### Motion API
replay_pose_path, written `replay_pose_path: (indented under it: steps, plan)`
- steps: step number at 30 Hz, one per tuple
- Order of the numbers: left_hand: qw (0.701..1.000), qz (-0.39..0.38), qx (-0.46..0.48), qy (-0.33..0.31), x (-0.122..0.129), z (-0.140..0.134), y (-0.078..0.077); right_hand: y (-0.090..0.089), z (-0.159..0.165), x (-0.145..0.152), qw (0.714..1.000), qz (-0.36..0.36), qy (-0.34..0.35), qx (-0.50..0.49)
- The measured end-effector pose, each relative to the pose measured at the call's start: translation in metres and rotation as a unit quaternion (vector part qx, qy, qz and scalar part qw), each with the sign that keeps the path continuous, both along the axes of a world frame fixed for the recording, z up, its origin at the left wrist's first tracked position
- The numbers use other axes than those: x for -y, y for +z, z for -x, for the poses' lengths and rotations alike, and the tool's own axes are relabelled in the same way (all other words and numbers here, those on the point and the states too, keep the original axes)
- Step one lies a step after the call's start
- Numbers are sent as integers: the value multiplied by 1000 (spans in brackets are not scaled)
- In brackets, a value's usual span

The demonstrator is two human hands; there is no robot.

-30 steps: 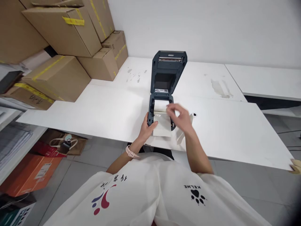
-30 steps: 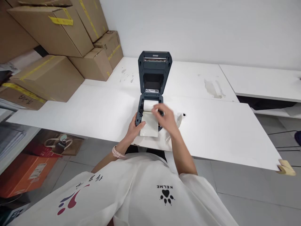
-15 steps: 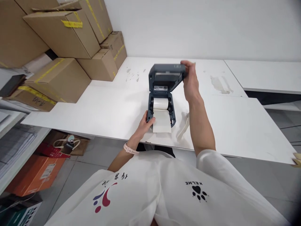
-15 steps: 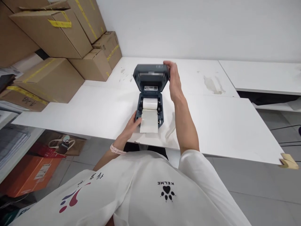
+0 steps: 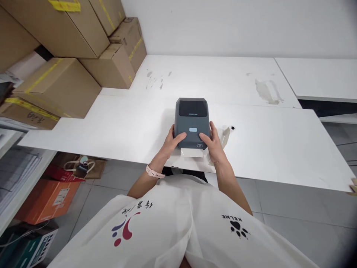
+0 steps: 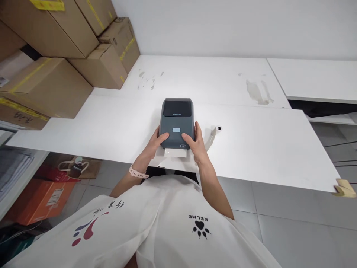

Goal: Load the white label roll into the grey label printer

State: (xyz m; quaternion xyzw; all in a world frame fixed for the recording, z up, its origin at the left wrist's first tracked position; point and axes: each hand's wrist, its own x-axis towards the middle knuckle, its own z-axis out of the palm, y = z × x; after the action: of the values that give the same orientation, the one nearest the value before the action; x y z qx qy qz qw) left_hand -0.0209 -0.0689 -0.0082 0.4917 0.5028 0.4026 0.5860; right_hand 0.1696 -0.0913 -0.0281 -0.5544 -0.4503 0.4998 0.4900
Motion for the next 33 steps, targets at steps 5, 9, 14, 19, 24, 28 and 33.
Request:
replay_pose_path:
  steps: [5, 9, 14, 19, 24, 28, 33]
  plan:
    - [999, -33, 39, -8, 2, -2, -6, -5, -5, 2, 999, 2, 33, 16]
    - [997, -65, 31, -11, -3, -1, -12, -2, -4, 1, 1000, 6, 15, 11]
    - [996, -55, -51, -38, 18, 16, -13, 1, -3, 0, 999, 36, 1, -9]
    - [984, 1, -176, 5, 56, 24, -17, -1, -3, -1, 999, 35, -2, -28]
    - [983, 153, 26, -95, 48, 17, -16, 0, -2, -1, 1000, 15, 3, -16]
    - [992, 100, -1, -73, 43, 17, -11, 14, 3, -10, 999, -4, -34, 0]
    - [996, -1, -74, -54, 50, 21, -7, 25, 5, -28, 994, -54, -27, 87]
